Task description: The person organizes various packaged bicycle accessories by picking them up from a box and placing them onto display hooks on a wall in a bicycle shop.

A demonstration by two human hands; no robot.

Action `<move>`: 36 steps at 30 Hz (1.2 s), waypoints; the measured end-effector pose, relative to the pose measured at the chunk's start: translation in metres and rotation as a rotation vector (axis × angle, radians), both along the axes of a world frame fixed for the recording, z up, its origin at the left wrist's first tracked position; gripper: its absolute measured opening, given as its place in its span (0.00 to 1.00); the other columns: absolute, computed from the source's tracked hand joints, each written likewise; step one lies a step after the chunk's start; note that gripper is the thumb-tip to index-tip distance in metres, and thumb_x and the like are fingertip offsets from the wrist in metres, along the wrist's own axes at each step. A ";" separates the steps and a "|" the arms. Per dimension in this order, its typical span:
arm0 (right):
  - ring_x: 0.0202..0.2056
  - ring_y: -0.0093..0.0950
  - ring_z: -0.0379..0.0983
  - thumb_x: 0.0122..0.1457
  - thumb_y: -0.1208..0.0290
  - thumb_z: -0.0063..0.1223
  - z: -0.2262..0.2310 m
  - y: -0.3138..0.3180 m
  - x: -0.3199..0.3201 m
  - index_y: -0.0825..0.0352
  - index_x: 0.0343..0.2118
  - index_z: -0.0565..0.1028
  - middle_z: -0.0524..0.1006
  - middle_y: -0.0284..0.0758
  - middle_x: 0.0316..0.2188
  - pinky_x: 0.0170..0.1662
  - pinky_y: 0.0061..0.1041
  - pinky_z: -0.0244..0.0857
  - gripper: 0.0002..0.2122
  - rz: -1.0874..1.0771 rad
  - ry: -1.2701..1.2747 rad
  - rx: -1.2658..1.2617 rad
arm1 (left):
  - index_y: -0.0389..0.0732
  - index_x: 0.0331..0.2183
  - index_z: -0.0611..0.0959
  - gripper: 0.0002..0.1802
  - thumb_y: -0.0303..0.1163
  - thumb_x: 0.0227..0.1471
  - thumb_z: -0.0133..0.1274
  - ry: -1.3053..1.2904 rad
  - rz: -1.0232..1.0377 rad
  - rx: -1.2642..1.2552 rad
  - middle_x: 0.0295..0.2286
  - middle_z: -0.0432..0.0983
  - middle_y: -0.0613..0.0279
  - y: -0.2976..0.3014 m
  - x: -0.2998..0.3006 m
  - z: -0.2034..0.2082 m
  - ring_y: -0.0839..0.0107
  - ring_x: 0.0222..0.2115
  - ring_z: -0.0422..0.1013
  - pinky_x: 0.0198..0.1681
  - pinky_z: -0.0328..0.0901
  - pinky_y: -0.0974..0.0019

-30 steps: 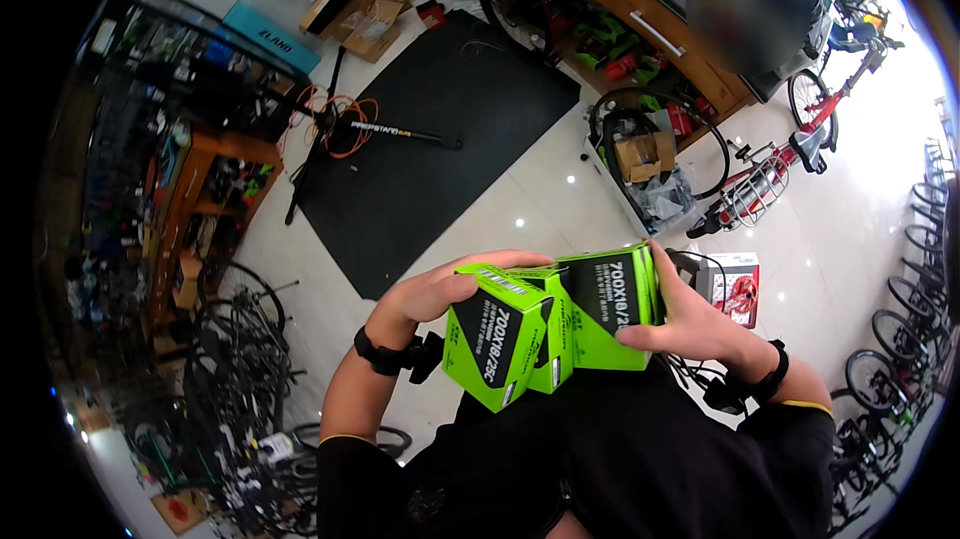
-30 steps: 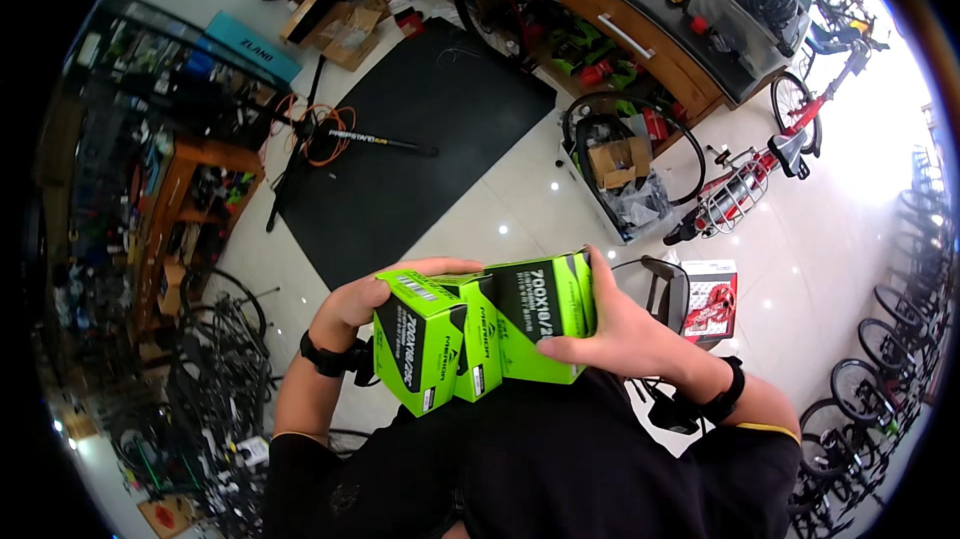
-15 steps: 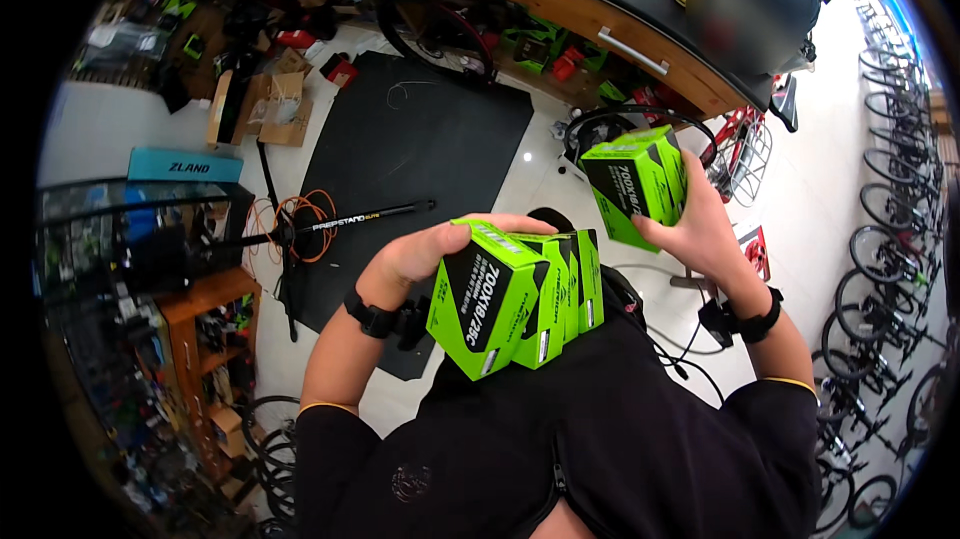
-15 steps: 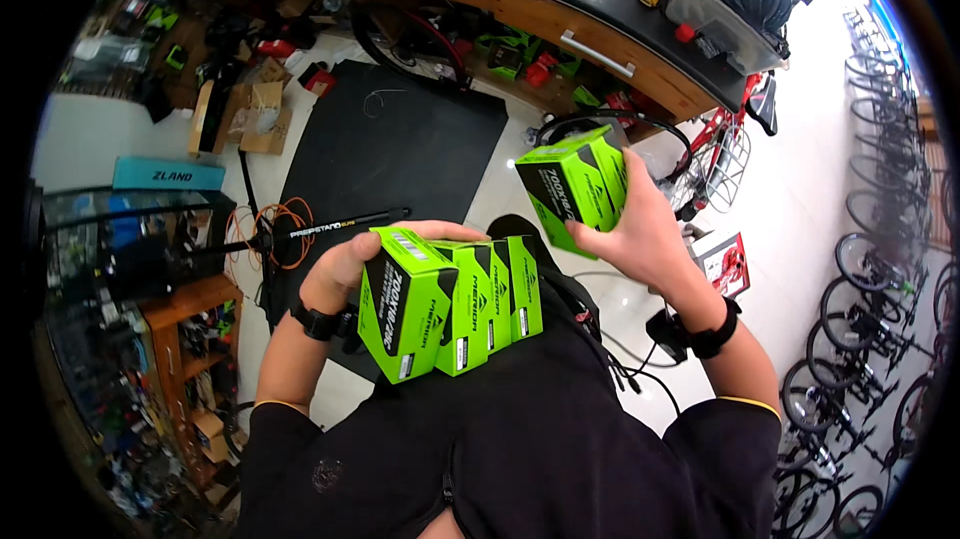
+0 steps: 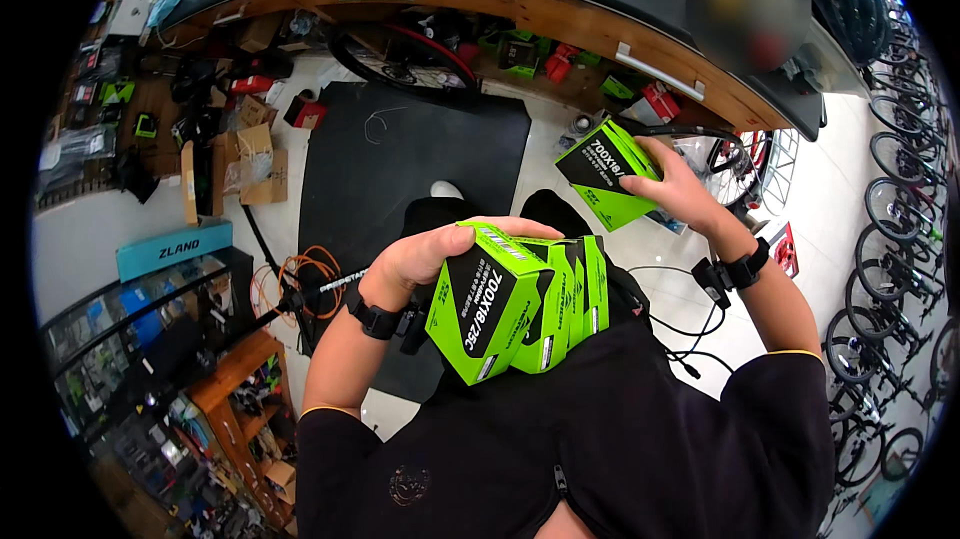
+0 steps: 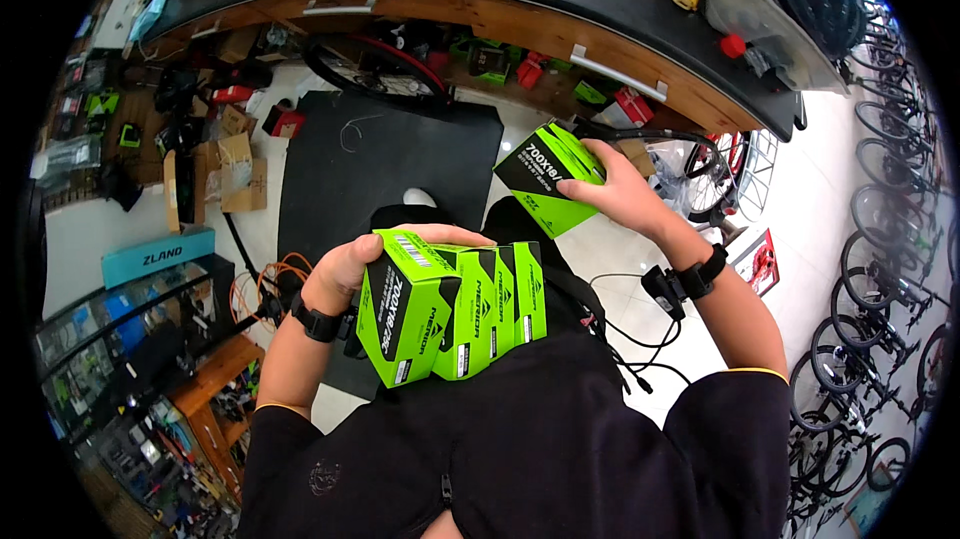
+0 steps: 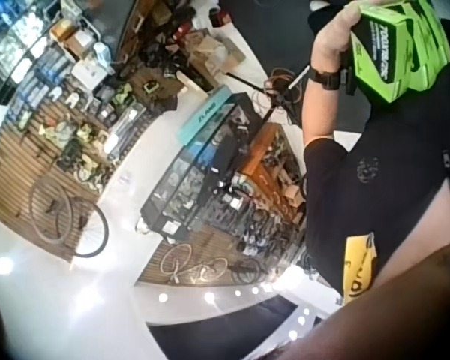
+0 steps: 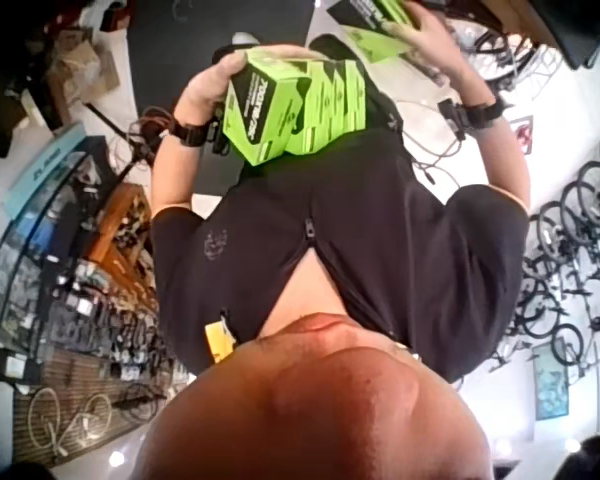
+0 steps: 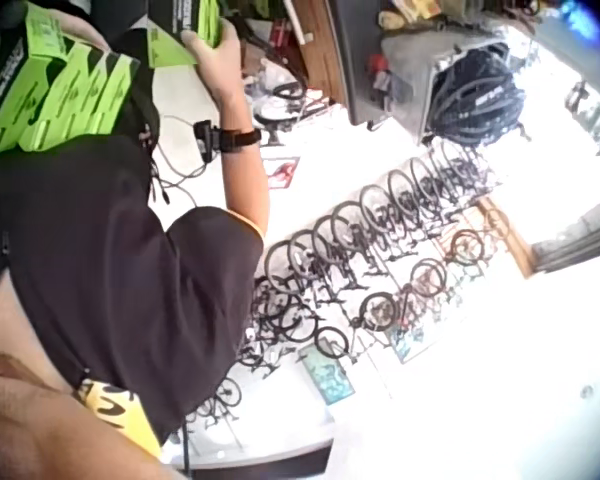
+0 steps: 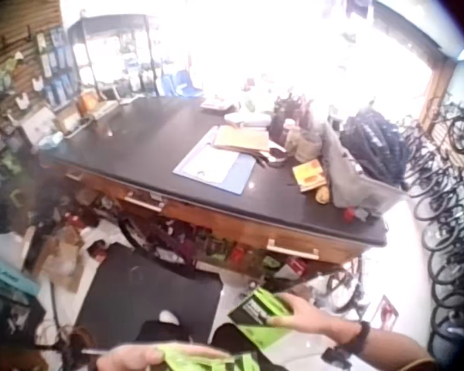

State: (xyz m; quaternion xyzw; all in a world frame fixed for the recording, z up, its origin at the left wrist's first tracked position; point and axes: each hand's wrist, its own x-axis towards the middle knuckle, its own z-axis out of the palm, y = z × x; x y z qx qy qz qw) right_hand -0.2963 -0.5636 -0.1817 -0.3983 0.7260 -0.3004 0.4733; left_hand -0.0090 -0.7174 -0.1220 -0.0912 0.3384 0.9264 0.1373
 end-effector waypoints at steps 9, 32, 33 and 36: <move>0.43 0.22 0.70 0.56 0.56 0.52 -0.158 -0.096 -0.015 0.72 0.53 0.64 0.73 0.36 0.44 0.44 0.22 0.64 0.28 -0.233 -0.558 0.197 | 0.27 0.58 0.57 0.56 0.66 0.45 0.46 0.165 0.052 0.068 0.56 0.58 0.44 -0.104 0.026 -0.196 0.60 0.56 0.59 0.58 0.54 0.61; 0.41 0.22 0.68 0.53 0.57 0.57 -0.389 -0.220 -0.125 0.65 0.47 0.72 0.73 0.31 0.41 0.44 0.25 0.62 0.22 -0.502 0.155 0.040 | 0.31 0.59 0.58 0.44 0.51 0.51 0.51 0.121 0.006 0.123 0.51 0.66 0.51 -0.148 0.033 -0.455 0.68 0.51 0.63 0.55 0.56 0.68; 0.44 0.27 0.68 0.51 0.58 0.60 -0.394 -0.218 -0.159 0.70 0.49 0.70 0.73 0.35 0.44 0.47 0.27 0.61 0.26 -0.572 0.324 0.105 | 0.31 0.59 0.58 0.44 0.51 0.51 0.52 0.111 -0.001 0.113 0.51 0.66 0.51 -0.152 0.034 -0.446 0.68 0.52 0.62 0.56 0.55 0.68; 0.46 0.32 0.68 0.49 0.56 0.61 -0.394 -0.211 -0.227 0.72 0.51 0.68 0.72 0.41 0.47 0.49 0.30 0.61 0.30 -0.375 0.724 -0.152 | 0.30 0.59 0.57 0.48 0.53 0.48 0.54 0.096 0.027 0.171 0.52 0.64 0.49 -0.144 0.019 -0.454 0.65 0.53 0.62 0.56 0.55 0.66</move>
